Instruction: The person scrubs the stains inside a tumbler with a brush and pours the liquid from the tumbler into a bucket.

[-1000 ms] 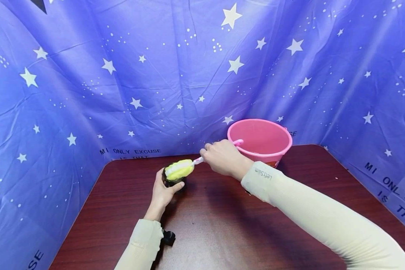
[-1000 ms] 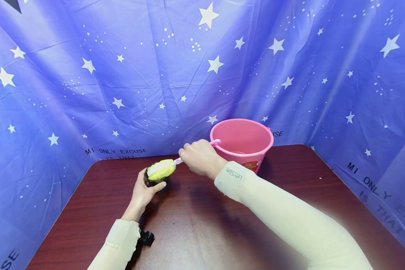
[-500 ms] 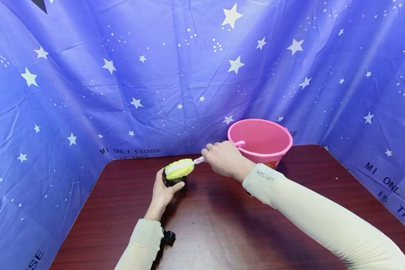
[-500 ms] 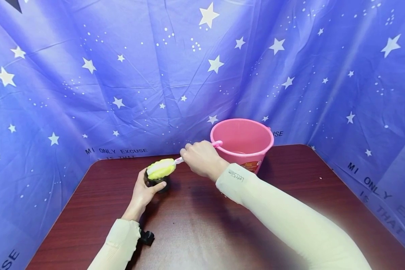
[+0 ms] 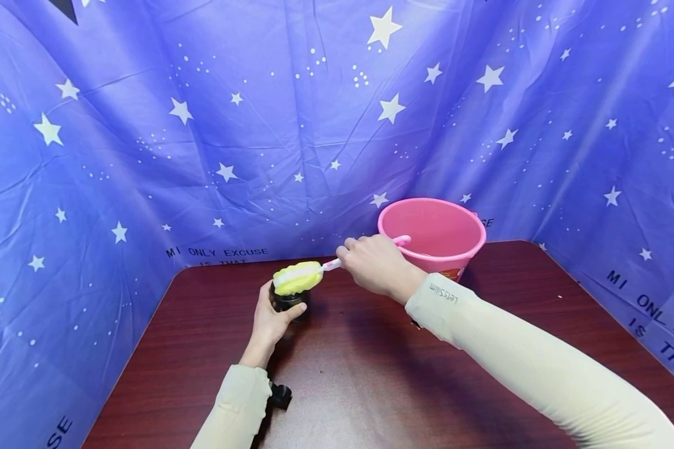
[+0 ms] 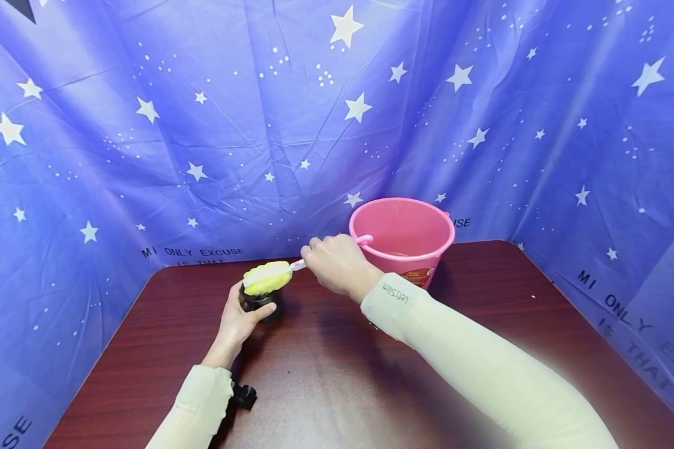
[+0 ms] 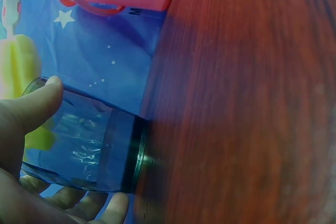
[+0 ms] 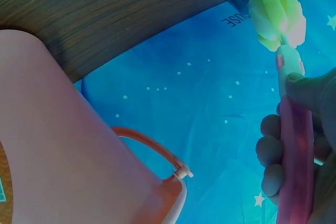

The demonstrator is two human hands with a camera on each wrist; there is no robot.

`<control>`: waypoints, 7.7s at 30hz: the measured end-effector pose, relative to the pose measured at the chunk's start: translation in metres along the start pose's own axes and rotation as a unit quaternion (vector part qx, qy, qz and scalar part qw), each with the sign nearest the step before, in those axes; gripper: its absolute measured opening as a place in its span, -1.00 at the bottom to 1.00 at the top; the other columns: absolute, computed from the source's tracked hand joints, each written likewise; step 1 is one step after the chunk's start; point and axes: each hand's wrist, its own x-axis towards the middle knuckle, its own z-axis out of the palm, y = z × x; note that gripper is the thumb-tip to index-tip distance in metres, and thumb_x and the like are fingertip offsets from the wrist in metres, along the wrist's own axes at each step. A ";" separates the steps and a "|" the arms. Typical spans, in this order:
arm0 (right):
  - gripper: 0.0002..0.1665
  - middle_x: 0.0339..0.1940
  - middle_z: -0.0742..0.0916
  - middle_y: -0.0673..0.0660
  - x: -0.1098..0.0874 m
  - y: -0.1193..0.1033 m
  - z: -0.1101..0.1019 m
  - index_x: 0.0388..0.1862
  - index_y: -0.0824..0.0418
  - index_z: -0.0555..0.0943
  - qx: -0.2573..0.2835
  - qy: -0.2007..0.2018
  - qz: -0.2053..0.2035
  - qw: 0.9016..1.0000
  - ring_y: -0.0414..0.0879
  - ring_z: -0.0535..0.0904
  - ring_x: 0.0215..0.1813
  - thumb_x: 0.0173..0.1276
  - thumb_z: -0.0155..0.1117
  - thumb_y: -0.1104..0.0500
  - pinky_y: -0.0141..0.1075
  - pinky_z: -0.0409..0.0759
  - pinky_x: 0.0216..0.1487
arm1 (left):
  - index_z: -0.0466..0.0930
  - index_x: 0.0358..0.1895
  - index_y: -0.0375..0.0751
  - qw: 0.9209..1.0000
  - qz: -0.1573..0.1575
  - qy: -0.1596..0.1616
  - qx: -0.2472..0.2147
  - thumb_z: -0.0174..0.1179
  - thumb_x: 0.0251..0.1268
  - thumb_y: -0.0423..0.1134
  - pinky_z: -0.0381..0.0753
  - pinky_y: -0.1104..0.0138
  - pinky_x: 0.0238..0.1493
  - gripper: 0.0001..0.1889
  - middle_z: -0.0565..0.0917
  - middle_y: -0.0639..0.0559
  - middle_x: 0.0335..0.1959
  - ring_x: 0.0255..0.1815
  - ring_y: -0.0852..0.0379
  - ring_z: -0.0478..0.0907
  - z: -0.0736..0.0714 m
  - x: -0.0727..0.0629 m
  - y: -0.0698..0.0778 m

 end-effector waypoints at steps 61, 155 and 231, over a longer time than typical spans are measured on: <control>-0.81 -0.54 0.57 -0.01 -0.043 -0.007 0.036 -0.43 0.07 0.54 0.119 0.033 0.134 0.983 -0.01 0.58 -0.51 0.30 0.27 0.02 -0.14 0.42 -0.61 | 0.21 0.34 -0.16 1.000 -0.001 -0.003 -0.006 0.46 -0.10 -0.45 0.33 0.07 0.23 -0.14 0.45 -0.20 0.22 0.25 -0.11 0.37 0.000 0.001 -0.003; -0.86 -0.60 0.52 -0.17 -0.122 -0.002 0.065 -0.44 -0.03 0.58 0.236 0.039 0.276 0.931 -0.16 0.43 -0.53 0.27 0.32 0.00 -0.21 0.40 -0.45 | 0.21 0.34 -0.16 1.000 0.000 0.010 0.017 0.48 -0.11 -0.39 0.31 0.01 0.23 -0.13 0.44 -0.27 0.21 0.26 -0.16 0.35 0.002 -0.001 -0.004; -0.86 -0.72 0.44 -0.14 -0.141 -0.025 0.072 -0.51 -0.02 0.59 0.285 -0.050 0.325 0.901 -0.15 0.35 -0.61 0.22 0.35 0.07 -0.22 0.35 -0.54 | 0.21 0.35 -0.16 1.000 0.001 0.004 0.012 0.48 -0.10 -0.38 0.29 0.01 0.26 -0.13 0.44 -0.25 0.24 0.29 -0.15 0.34 0.001 -0.002 -0.001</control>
